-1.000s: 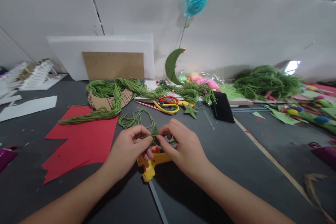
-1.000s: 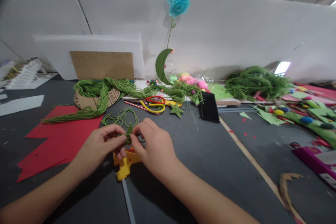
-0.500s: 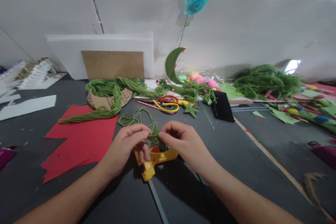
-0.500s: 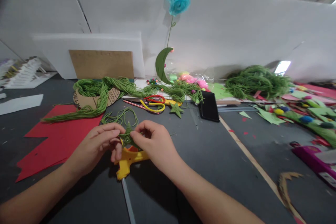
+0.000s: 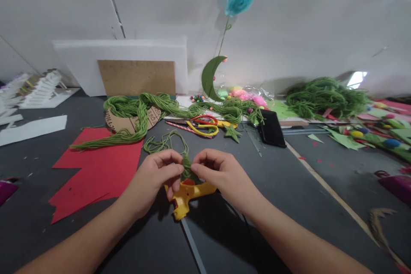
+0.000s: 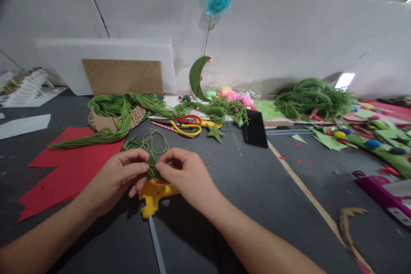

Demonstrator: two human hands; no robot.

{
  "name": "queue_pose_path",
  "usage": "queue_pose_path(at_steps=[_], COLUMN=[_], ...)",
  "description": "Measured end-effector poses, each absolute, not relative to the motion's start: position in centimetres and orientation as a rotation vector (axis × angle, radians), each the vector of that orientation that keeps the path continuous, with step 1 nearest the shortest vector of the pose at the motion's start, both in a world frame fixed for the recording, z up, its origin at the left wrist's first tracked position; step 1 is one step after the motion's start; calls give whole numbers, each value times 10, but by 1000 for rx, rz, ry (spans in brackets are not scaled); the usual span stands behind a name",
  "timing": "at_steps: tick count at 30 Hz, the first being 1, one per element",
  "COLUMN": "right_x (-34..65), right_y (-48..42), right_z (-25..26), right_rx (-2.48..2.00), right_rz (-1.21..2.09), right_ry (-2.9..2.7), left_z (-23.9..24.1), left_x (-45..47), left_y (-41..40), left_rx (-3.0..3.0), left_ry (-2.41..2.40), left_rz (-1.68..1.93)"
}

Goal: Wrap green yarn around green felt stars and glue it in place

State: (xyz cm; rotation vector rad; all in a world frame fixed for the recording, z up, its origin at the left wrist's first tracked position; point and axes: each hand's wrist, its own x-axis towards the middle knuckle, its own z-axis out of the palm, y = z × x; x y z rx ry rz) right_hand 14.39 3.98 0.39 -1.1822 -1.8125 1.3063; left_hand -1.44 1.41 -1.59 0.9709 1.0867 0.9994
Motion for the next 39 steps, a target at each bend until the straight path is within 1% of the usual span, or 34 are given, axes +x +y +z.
queue_pose_path(at_steps=[7,16,24,32,39], right_x=[145,141,141,146,148], right_y=[40,36,35,41,43], right_z=[4,3,1,5,3], right_rx=[-1275,-1271,-1297,-1166,-1238], right_rz=[1241,1278,1250,1393,1284], right_ry=[-1822,-1810,-1846,-1756,-1852], left_z=[-15,-13,-15,-13,-12], left_x=[-17,-10,-13,-13,-13], left_y=[14,12,12,14,13], left_rx=[961,1058,1062,936,927], left_ry=[952,1125,1037,1052,1013], left_rz=[925,904,880,934,894])
